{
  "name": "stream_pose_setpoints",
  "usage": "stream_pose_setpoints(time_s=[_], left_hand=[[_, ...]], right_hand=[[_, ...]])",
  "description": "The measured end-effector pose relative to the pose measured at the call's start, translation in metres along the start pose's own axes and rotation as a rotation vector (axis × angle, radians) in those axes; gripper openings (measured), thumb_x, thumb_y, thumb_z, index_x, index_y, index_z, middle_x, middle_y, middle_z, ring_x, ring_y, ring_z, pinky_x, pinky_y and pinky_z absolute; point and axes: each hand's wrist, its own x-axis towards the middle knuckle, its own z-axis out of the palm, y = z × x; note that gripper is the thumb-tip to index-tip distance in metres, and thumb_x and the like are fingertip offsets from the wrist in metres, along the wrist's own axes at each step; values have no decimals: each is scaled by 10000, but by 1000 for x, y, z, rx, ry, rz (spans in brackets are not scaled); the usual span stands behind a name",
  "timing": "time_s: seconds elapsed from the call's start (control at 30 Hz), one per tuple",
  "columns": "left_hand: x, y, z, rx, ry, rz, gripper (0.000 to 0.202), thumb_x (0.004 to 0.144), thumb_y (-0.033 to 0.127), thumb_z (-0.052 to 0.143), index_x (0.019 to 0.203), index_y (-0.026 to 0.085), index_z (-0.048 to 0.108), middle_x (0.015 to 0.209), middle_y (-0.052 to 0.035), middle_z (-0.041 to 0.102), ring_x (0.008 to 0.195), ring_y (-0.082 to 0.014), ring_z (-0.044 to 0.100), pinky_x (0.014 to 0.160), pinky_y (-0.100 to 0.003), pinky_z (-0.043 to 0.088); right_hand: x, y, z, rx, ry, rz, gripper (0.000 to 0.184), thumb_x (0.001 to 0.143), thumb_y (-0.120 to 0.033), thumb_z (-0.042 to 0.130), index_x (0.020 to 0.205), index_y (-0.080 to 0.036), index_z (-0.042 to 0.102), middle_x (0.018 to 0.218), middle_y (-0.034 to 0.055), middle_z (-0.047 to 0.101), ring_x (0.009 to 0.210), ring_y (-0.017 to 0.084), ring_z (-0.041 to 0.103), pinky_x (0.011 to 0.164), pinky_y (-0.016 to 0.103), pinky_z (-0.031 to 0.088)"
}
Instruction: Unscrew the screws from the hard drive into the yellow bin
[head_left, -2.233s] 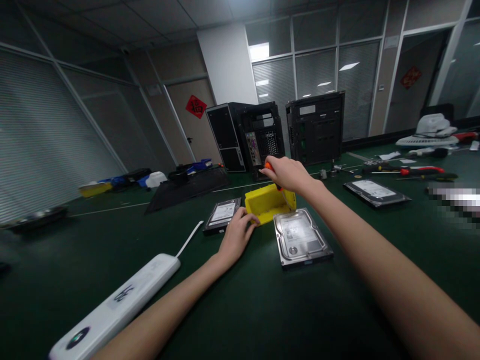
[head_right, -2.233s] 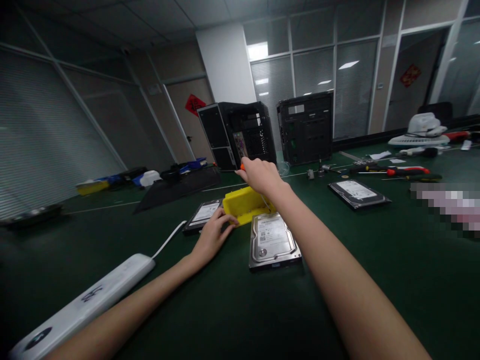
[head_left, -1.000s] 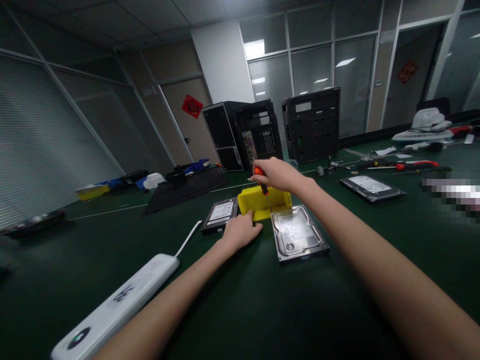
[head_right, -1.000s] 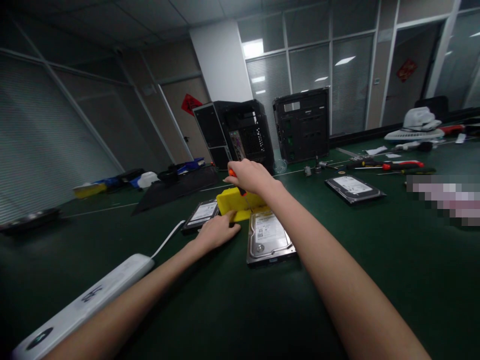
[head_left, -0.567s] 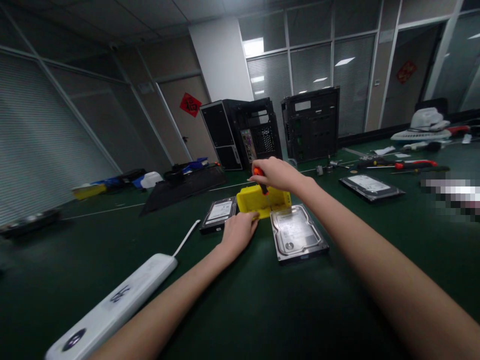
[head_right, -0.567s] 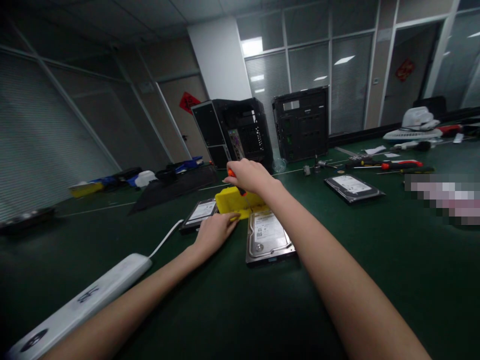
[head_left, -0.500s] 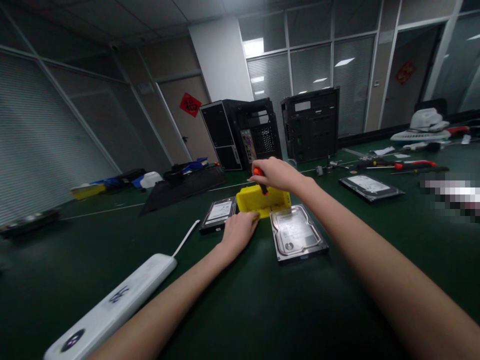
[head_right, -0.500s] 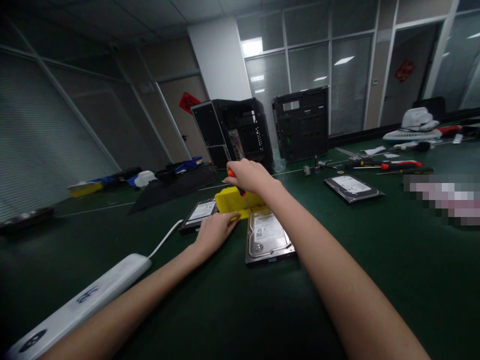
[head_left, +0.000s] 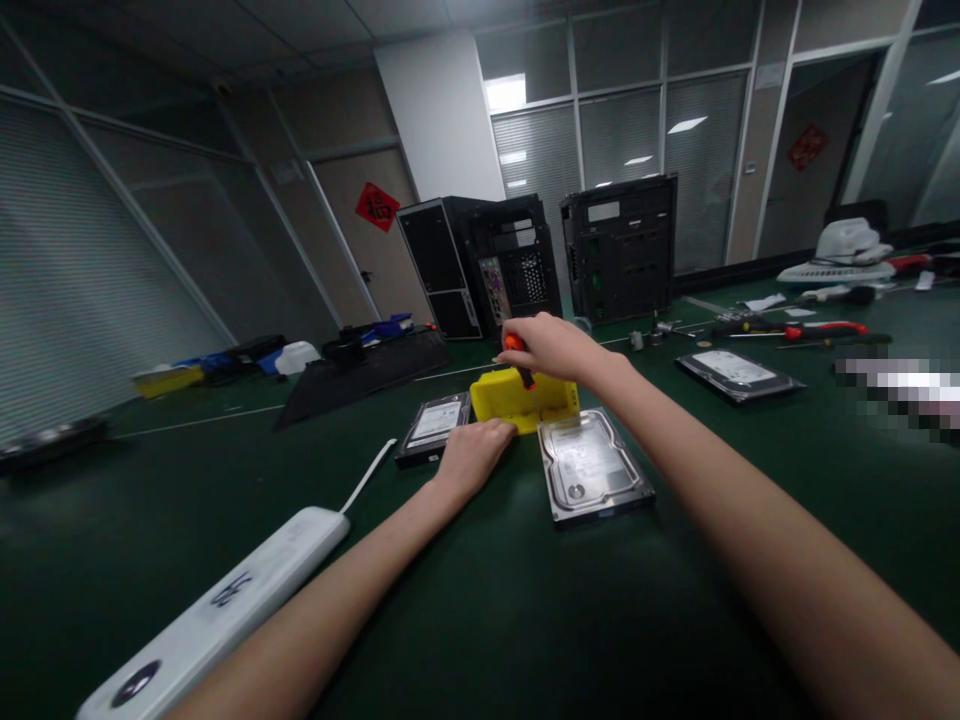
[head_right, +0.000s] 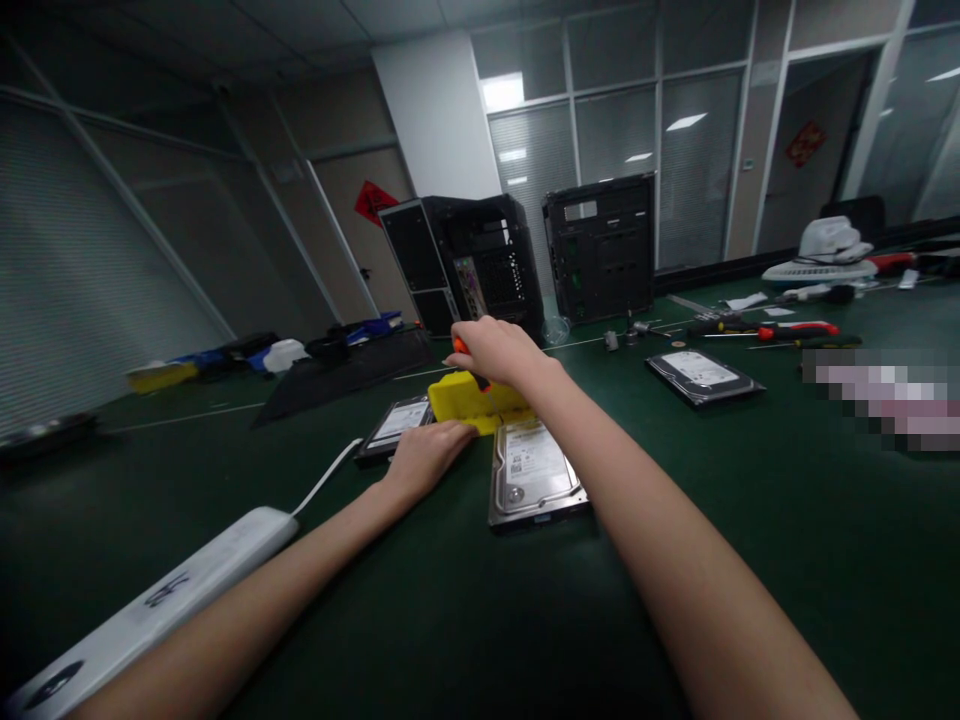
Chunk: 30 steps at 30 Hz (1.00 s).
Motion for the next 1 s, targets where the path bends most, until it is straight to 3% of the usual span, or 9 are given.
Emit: stream_pose_setpoints(time_s=[0.23, 0.53, 0.63, 0.77, 0.87, 1.0], left_hand=[[9, -2, 5, -23, 53, -102, 293, 925, 314, 364, 1024, 207, 618, 915, -70, 698, 787, -231, 654, 578, -269, 420], [10, -5, 10, -100, 135, -123, 289, 895, 368, 434, 1008, 228, 661, 844, -71, 712, 692, -218, 643, 548, -255, 371], [8, -4, 13, -281, 227, -175, 286, 874, 383, 472, 977, 227, 689, 800, -56, 708, 646, -183, 614, 565, -248, 357], [10, 5, 18, -702, 302, -286, 341, 840, 435, 502, 924, 184, 717, 568, -15, 620, 500, -126, 501, 503, -222, 306], [16, 14, 24, -949, 255, -374, 392, 795, 467, 541, 910, 140, 723, 530, -14, 602, 468, -118, 464, 461, -217, 265], [23, 20, 31, -1041, 186, -397, 381, 763, 459, 578, 905, 139, 729, 625, -47, 677, 534, -144, 541, 474, -218, 314]], right_hand=[[1, 1, 2, -3, -2, -3, 303, 834, -450, 475, 947, -189, 577, 921, 101, 624, 820, 205, 590, 668, 281, 384], [-1, 5, -3, -13, 17, 16, 329, 831, -465, 469, 950, -179, 582, 864, 101, 614, 744, 189, 569, 609, 269, 363], [1, 10, -4, 33, 34, 11, 327, 817, -468, 493, 929, -176, 591, 827, 89, 611, 710, 172, 561, 612, 265, 368], [3, 17, -9, 133, 69, 60, 320, 809, -450, 516, 906, -158, 604, 790, 81, 608, 671, 150, 552, 604, 253, 379], [3, 21, -15, 147, 159, 104, 338, 823, -462, 489, 861, -148, 607, 751, 77, 597, 660, 147, 540, 608, 259, 379], [1, 25, -20, 143, 217, 141, 377, 819, -499, 474, 833, -146, 605, 723, 79, 582, 662, 150, 524, 617, 273, 379]])
